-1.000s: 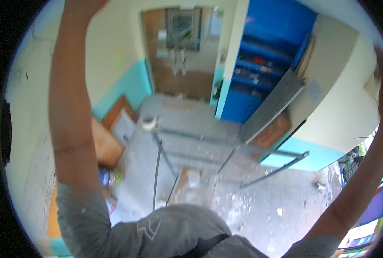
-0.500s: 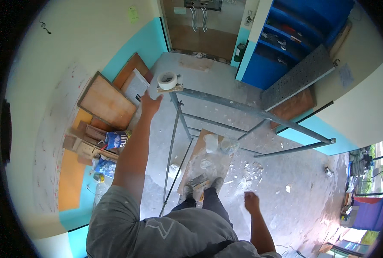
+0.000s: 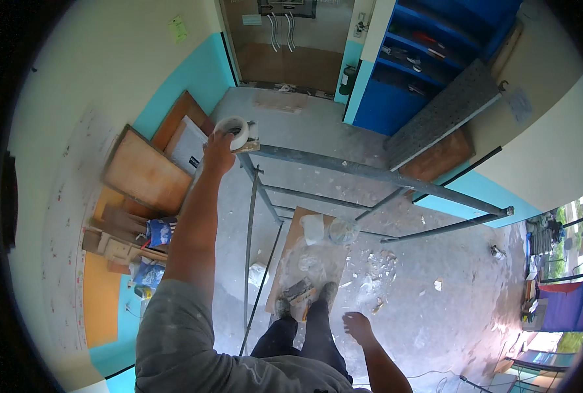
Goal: The person scrapes a section of the ceiling, applies mesh tape over a seam, and then spreads a compound over the area using putty knives.
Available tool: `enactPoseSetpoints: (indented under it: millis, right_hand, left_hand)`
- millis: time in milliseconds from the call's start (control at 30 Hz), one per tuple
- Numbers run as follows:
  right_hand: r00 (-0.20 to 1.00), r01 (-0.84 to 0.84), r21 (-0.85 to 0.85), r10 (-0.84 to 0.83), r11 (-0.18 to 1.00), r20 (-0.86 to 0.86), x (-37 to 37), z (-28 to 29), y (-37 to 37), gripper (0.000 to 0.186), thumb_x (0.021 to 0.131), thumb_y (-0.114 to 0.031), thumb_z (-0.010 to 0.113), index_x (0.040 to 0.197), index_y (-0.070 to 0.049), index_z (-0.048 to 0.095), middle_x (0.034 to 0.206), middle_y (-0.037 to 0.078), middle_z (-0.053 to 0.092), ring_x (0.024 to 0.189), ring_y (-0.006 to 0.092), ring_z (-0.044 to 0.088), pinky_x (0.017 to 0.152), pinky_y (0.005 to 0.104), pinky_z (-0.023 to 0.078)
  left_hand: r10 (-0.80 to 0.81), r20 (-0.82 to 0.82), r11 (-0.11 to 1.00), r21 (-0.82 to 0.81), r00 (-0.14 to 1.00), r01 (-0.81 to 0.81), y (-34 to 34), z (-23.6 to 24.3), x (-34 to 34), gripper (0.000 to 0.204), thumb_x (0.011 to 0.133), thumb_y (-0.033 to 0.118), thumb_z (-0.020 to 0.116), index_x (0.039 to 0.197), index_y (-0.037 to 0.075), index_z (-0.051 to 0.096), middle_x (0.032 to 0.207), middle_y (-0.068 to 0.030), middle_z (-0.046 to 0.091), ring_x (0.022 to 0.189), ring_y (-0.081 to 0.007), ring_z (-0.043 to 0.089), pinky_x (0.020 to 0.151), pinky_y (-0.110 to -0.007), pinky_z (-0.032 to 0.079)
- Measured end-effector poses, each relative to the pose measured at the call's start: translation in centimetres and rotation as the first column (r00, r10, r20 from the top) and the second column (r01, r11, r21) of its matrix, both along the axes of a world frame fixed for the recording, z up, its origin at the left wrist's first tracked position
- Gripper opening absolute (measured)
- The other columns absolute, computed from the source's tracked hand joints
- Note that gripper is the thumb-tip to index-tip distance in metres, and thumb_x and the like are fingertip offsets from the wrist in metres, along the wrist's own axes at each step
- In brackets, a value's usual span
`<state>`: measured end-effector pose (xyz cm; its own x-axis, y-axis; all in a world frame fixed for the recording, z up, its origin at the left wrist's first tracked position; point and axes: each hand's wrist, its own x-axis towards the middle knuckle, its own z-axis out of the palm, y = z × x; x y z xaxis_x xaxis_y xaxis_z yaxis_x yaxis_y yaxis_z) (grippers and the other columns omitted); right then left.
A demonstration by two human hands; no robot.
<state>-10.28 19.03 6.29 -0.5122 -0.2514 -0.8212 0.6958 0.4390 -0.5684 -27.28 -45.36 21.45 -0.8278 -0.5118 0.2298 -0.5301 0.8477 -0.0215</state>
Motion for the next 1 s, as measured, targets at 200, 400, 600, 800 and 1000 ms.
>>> enactPoseSetpoints:
  millis: [200, 400, 600, 800, 1000]
  right_hand:
    - [0.971, -0.225, -0.212, 0.200, 0.951, -0.132, -7.7, 2.2, -15.1, 0.039, 0.091, -0.032, 0.064, 0.114, -0.002, 0.058, 0.090, 0.007, 0.063, 0.077, 0.0147, 0.061, 0.068, 0.0294, 0.052]
    - [0.990, -0.114, -0.557, 0.044, 0.823, -0.137, -18.0, 7.8, -33.3, 0.055, 0.093, -0.042, 0.060, 0.131, -0.006, 0.046, 0.119, 0.010, 0.054, 0.111, 0.0237, 0.055, 0.092, 0.0415, 0.049]
    - [0.955, 0.295, -0.792, -0.189, 0.534, 0.228, -17.4, 14.3, -36.9, 0.058, 0.096, -0.048, 0.051, 0.136, -0.008, 0.038, 0.131, 0.013, 0.048, 0.116, 0.0312, 0.054, 0.093, 0.0528, 0.047]
    - [0.916, 0.400, -0.605, -0.272, 0.688, 0.296, -12.7, 6.0, -26.2, 0.046, 0.098, -0.040, 0.051, 0.129, -0.007, 0.046, 0.122, 0.013, 0.056, 0.112, 0.0309, 0.057, 0.091, 0.0504, 0.050]
    - [0.929, 0.369, -0.409, -0.321, 0.834, 0.184, -6.6, 0.7, -8.4, 0.035, 0.089, -0.015, 0.063, 0.118, -0.001, 0.051, 0.112, 0.014, 0.061, 0.102, 0.0290, 0.063, 0.086, 0.0442, 0.055]
  left_hand:
    - [-0.123, -0.217, 0.972, 0.172, 0.968, 0.162, -0.5, -1.6, -0.5, 0.054, 0.074, 0.012, 0.072, 0.123, 0.013, 0.050, 0.119, -0.0146, 0.052, 0.105, -0.0396, 0.056, 0.084, -0.047, 0.052]
    - [-0.154, -0.212, 0.982, 0.071, 0.965, 0.172, 1.2, -1.0, -1.0, 0.056, 0.069, 0.012, 0.075, 0.119, 0.008, 0.051, 0.112, -0.0175, 0.054, 0.098, -0.0384, 0.057, 0.084, -0.048, 0.051]
    - [-0.426, -0.445, 0.827, 0.162, 0.788, 0.539, 12.0, -4.2, 7.4, 0.049, 0.062, 0.011, 0.078, 0.106, 0.001, 0.057, 0.116, -0.0220, 0.055, 0.109, -0.0431, 0.052, 0.094, -0.047, 0.046]
    - [-0.385, -0.231, 0.652, 0.616, 0.893, 0.441, 13.3, -3.7, 10.5, 0.074, 0.071, 0.028, 0.081, 0.127, -0.003, 0.043, 0.122, -0.0258, 0.051, 0.119, -0.0404, 0.050, 0.097, -0.045, 0.044]
    - [-0.128, -0.345, 0.974, 0.134, 0.930, 0.184, 1.4, 0.8, 0.7, 0.062, 0.075, 0.030, 0.078, 0.119, 0.001, 0.045, 0.123, -0.0238, 0.046, 0.101, -0.0439, 0.058, 0.085, -0.049, 0.050]
